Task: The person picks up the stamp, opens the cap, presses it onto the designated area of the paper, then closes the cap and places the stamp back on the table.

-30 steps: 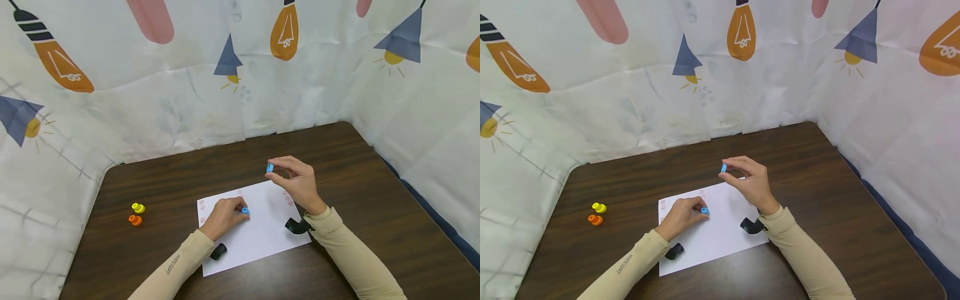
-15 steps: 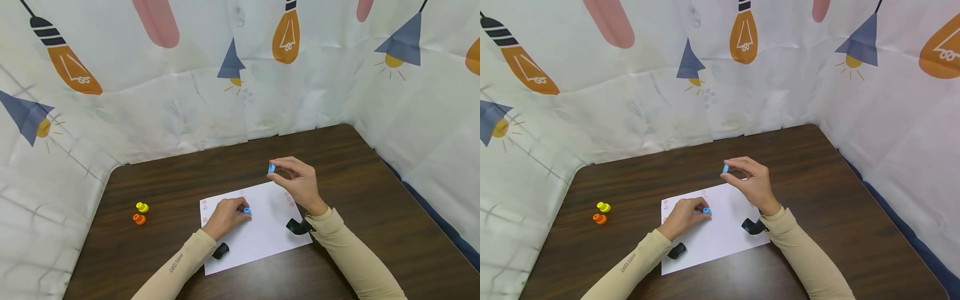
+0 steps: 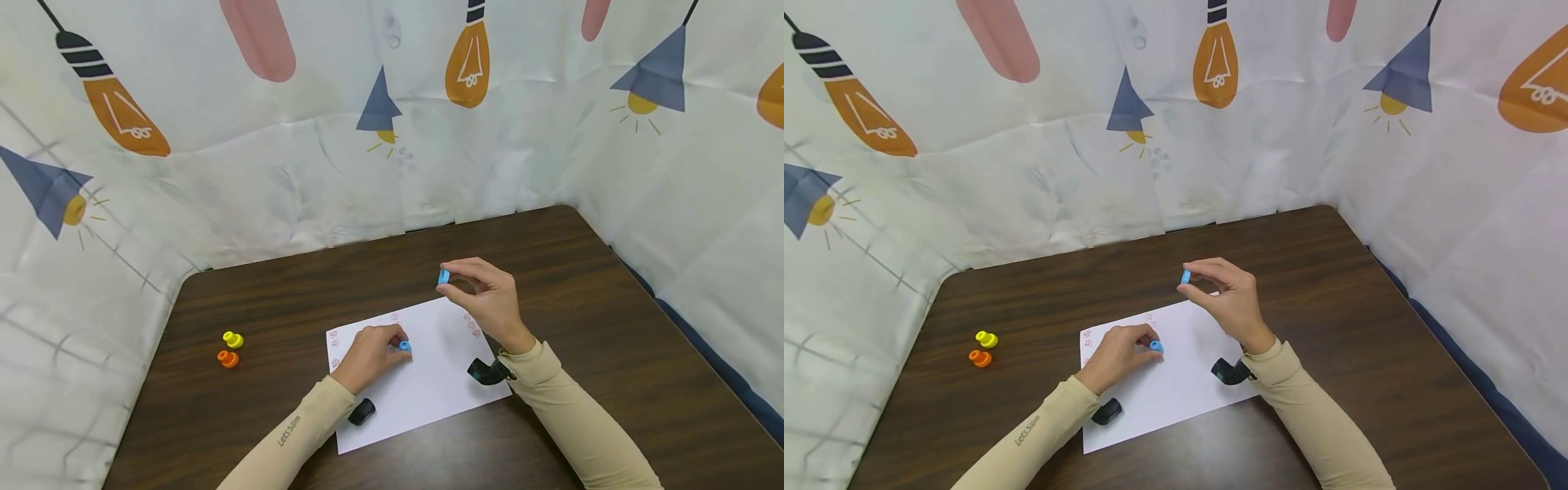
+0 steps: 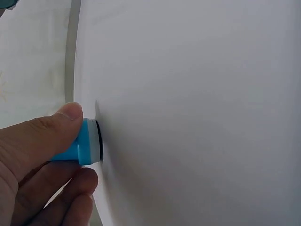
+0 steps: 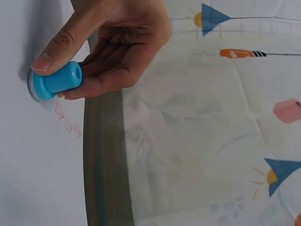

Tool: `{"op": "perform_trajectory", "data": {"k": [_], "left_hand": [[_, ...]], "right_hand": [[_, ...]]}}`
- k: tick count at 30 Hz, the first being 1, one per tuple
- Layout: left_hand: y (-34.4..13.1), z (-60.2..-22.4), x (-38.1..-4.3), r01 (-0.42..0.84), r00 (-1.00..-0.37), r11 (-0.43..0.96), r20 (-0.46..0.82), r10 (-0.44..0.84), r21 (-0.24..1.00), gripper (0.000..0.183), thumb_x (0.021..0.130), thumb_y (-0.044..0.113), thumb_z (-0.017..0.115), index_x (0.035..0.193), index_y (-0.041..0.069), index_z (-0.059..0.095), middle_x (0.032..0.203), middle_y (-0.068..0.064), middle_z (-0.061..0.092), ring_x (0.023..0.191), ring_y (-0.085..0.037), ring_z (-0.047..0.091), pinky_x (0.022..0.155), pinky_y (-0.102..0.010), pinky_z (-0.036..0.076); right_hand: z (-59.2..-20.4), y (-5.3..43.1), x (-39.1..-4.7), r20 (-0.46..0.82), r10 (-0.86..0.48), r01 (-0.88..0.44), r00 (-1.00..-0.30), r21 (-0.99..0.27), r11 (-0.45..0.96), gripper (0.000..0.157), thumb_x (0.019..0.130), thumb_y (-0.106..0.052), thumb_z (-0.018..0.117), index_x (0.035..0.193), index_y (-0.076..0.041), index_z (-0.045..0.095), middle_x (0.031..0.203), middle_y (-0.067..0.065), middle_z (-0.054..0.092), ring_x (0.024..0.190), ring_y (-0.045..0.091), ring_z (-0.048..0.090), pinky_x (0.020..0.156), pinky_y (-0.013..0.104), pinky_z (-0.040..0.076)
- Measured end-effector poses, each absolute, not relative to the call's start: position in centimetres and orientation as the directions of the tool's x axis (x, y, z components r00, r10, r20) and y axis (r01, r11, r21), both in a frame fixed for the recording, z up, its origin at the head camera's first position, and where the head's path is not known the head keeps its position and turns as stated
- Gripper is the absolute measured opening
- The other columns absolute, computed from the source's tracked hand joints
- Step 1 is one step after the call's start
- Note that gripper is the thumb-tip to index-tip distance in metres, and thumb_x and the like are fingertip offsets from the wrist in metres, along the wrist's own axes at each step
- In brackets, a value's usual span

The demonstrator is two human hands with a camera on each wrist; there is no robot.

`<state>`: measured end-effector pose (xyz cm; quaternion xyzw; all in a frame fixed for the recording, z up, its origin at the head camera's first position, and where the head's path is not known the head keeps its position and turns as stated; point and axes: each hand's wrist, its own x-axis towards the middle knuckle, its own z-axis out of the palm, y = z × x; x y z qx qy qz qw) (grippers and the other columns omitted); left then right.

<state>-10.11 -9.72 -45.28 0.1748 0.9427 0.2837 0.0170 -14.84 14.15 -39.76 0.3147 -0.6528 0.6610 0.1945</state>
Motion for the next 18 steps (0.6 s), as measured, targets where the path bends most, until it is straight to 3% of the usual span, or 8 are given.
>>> {"op": "perform_trajectory", "data": {"k": [8,18], "left_hand": [[-9.48,-45.08,-10.17,0.330,-0.937,0.773,0.087,0.339,0.542,0.019,0.085,0.024,0.087,0.099,0.015,0.077,0.092,0.001,0.081,0.087,-0.013,0.075,0.081,-0.031,0.062],[-9.57,-44.40,-10.24,0.333,-0.940,0.748,0.144,0.309,0.574,0.018,0.084,0.022,0.087,0.096,0.017,0.076,0.090,0.005,0.081,0.087,-0.013,0.076,0.083,-0.035,0.063]], "right_hand": [[-39.84,14.16,-14.84,0.665,-0.159,-0.667,-0.730,-0.743,-0.044,0.036,0.078,0.016,0.080,0.113,0.008,0.074,0.111,-0.007,0.074,0.097,0.008,0.073,0.088,0.035,0.065],[-39.77,14.14,-14.74,0.657,-0.163,-0.661,-0.736,-0.750,-0.034,0.036,0.079,0.015,0.080,0.114,0.008,0.074,0.110,-0.007,0.074,0.097,0.008,0.072,0.088,0.034,0.065]]}}
